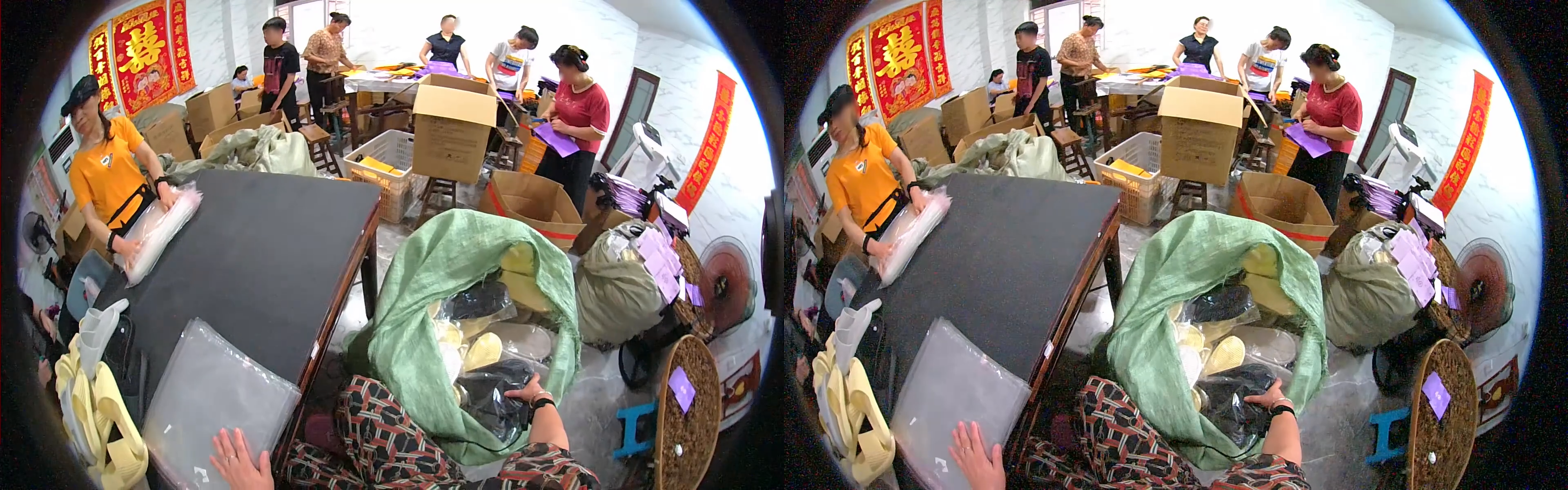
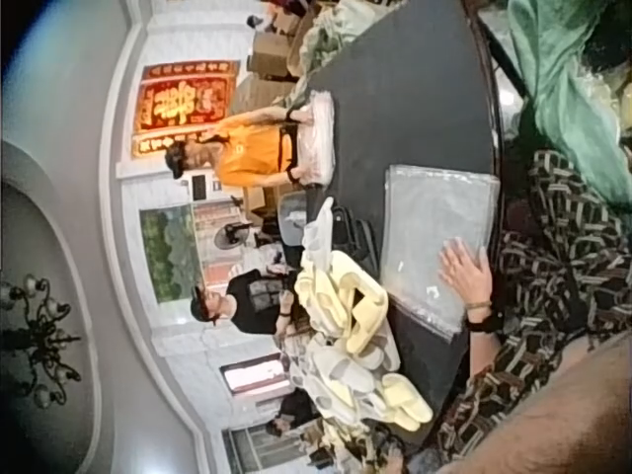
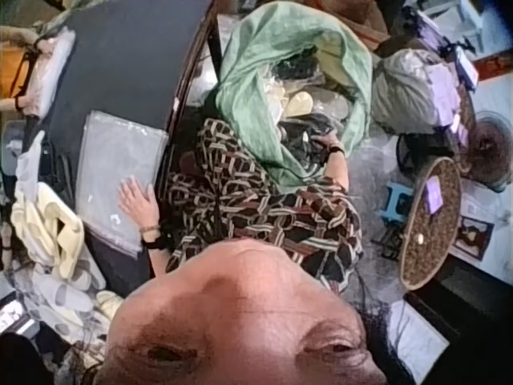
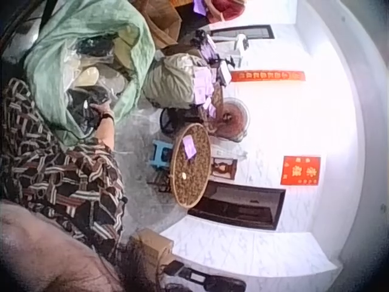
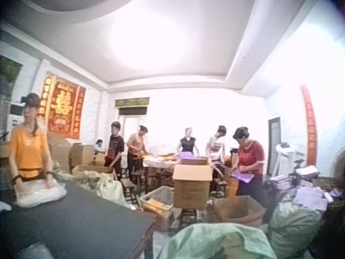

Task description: Packing pairs of slippers into plastic bags at a shared workspace.

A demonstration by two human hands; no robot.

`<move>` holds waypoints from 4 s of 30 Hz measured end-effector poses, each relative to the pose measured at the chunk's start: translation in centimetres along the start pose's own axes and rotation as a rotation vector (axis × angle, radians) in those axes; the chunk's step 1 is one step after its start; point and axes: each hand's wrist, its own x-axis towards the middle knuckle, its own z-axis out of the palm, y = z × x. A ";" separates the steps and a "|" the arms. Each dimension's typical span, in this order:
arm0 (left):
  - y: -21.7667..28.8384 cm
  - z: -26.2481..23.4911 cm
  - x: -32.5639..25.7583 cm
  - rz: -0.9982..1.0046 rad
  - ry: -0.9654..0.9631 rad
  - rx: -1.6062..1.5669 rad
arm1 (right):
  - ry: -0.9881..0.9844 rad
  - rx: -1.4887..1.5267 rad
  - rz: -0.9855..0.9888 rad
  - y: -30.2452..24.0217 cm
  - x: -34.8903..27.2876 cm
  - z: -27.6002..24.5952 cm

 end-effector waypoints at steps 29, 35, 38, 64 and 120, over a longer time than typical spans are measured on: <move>-1.4 1.5 -0.6 -0.033 0.094 -0.125 | -0.088 -0.262 -0.471 4.4 7.4 3.5; -1.3 1.1 -0.8 -0.047 0.082 -0.130 | -0.225 0.429 -0.064 0.3 0.1 3.4; -1.1 1.5 0.1 -0.023 0.083 -0.152 | 0.067 0.027 -0.005 2.8 2.6 2.8; -1.8 1.7 -1.4 0.004 0.200 -0.125 | -0.346 -0.128 -0.739 -32.3 8.5 20.2; -1.3 0.1 -0.4 -0.005 0.025 0.014 | 0.078 0.262 -0.187 -1.1 -2.2 7.4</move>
